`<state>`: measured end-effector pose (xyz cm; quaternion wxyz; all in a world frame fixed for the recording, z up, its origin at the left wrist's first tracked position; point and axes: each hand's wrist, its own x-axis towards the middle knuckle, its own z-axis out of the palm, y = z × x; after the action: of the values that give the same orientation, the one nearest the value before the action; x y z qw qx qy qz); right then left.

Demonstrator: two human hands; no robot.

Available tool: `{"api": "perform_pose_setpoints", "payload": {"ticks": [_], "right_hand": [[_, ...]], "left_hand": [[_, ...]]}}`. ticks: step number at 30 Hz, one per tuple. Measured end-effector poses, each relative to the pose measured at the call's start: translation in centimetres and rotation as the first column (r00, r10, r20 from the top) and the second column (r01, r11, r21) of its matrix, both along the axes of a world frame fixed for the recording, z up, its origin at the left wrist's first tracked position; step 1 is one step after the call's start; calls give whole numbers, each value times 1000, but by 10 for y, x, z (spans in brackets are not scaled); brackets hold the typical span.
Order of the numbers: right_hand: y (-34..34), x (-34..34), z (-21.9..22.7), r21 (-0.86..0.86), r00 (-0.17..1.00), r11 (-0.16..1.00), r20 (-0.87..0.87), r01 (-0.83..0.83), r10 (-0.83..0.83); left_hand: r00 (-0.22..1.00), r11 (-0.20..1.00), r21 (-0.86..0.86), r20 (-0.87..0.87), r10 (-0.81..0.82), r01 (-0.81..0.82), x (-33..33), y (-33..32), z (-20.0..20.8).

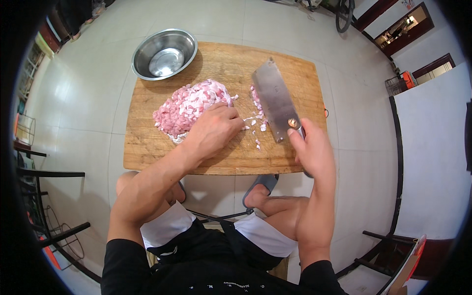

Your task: The person is chopping raw meat on a wooden cutting board using a cleaver. They repeatedly slice and mince the meat into smaller pieces, occasionally gathering the pile to continue chopping.

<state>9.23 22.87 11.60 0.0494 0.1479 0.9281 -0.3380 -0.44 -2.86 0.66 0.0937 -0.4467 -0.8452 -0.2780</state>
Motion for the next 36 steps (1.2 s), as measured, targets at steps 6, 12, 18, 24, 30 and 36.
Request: {"api": "perform_pose_setpoints", "payload": {"ticks": [6,12,18,24,30,36], "right_hand": [[-32,36,15,147,991,980,-21,-131,135],[-39,46,10,169,982,968,2,-188,191],[-44,44,-3,226,959,933,31,-281,282],[-78,9,-6,257,975,943,121,-212,186],[-48,-26,-47,120,993,985,22,-121,119],[-17,-21,-30,-385,987,915,144,120,-69]], "left_hand": [[999,998,58,-16,30,-29,2,4,0],[999,997,67,-27,30,-28,5,6,-1],[999,996,94,-42,8,-4,7,8,-3],[999,997,59,-31,-41,42,6,4,-2],[984,982,64,-48,-173,176,17,6,2],[988,997,13,-134,-73,76,16,1,-1]]}}
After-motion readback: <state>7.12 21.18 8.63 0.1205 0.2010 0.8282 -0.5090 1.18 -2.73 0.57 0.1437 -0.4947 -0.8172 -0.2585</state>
